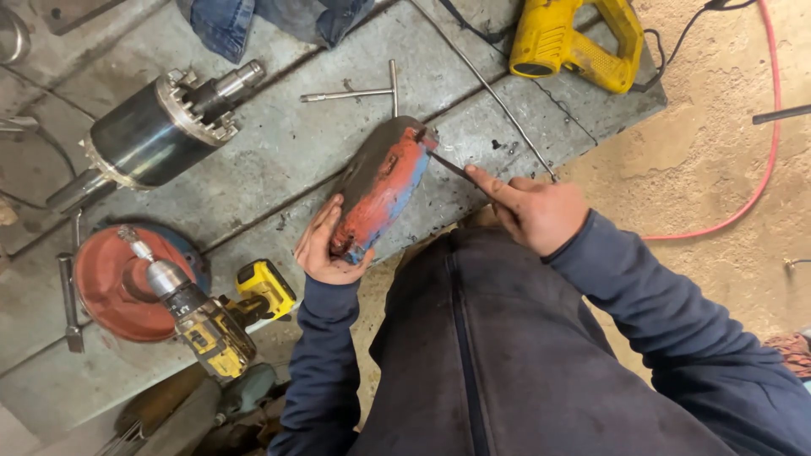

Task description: The person scrapes a circular metal object with a chisel to remove rust and debris. They then use the chisel to scrape the metal workbench surface, clearing away small metal shavings and dust.

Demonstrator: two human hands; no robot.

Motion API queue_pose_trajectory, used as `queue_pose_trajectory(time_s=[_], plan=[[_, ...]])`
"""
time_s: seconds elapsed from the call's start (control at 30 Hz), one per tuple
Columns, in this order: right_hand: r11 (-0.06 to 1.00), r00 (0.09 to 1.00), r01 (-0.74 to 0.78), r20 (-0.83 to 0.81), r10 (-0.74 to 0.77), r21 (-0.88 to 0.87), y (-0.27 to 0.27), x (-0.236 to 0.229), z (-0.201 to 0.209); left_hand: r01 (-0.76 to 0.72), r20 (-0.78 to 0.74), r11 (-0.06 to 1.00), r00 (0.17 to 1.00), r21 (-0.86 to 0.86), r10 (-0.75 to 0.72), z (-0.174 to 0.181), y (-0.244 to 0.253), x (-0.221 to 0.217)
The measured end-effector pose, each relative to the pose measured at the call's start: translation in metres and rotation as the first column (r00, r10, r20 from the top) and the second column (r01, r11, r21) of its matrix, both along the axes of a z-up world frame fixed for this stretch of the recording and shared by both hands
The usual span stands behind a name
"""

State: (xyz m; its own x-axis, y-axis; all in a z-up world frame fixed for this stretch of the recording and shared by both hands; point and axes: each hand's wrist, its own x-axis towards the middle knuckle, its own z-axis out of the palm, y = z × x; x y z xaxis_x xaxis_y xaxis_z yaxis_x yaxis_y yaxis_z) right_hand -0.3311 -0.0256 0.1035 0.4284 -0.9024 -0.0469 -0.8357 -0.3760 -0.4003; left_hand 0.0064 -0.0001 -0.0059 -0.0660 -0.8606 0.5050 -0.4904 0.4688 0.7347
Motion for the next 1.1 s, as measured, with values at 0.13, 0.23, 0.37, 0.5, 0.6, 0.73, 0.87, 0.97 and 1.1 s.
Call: queue_pose_trajectory(time_s=[0.13, 0.23, 0.37, 0.5, 0.6, 0.73, 0.87, 0.97, 1.1], plan=[[0.994, 0.988, -0.056, 0.146, 0.041, 0.097, -0.008, -0.005, 0.007, 0.023, 0.001, 1.000, 1.000, -0.012, -0.023, 0.000, 0.003, 0.001], [0.995, 0.989, 0.013, -0.151, 0.002, 0.101, -0.013, -0.012, 0.011, 0.038, 0.030, 0.998, 0.999, -0.050, -0.036, 0.005, 0.003, -0.005], [0.985, 0.972, -0.100, 0.224, 0.067, 0.140, -0.014, -0.027, -0.003, 0.025, 0.065, 0.998, 0.998, -0.051, -0.022, 0.007, 0.003, -0.008], [0.995, 0.998, -0.046, 0.047, 0.042, 0.088, -0.012, -0.022, 0.002, 0.034, 0.068, 0.998, 0.997, -0.047, -0.030, 0.008, 0.003, -0.010], [0.987, 1.000, -0.022, -0.018, 0.025, 0.157, -0.010, -0.018, 0.007, 0.018, 0.114, 0.998, 0.993, -0.053, -0.011, 0.012, 0.002, -0.012], [0.983, 0.977, -0.090, 0.204, 0.057, 0.158, -0.006, -0.022, 0.004, 0.067, 0.070, 0.995, 0.996, -0.071, -0.062, 0.011, 0.002, -0.011], [0.982, 0.995, -0.051, 0.098, 0.033, 0.184, -0.001, -0.020, 0.004, 0.042, 0.096, 0.997, 0.995, -0.064, -0.036, 0.013, -0.001, -0.011], [0.965, 0.968, -0.141, 0.236, 0.088, 0.222, 0.001, -0.016, 0.018, 0.039, 0.103, 0.997, 0.994, -0.069, -0.032, 0.011, 0.000, -0.011], [0.985, 0.995, -0.065, 0.089, 0.051, 0.158, -0.009, -0.025, 0.030, 0.060, 0.136, 0.995, 0.989, -0.082, -0.049, 0.016, 0.002, -0.013]])
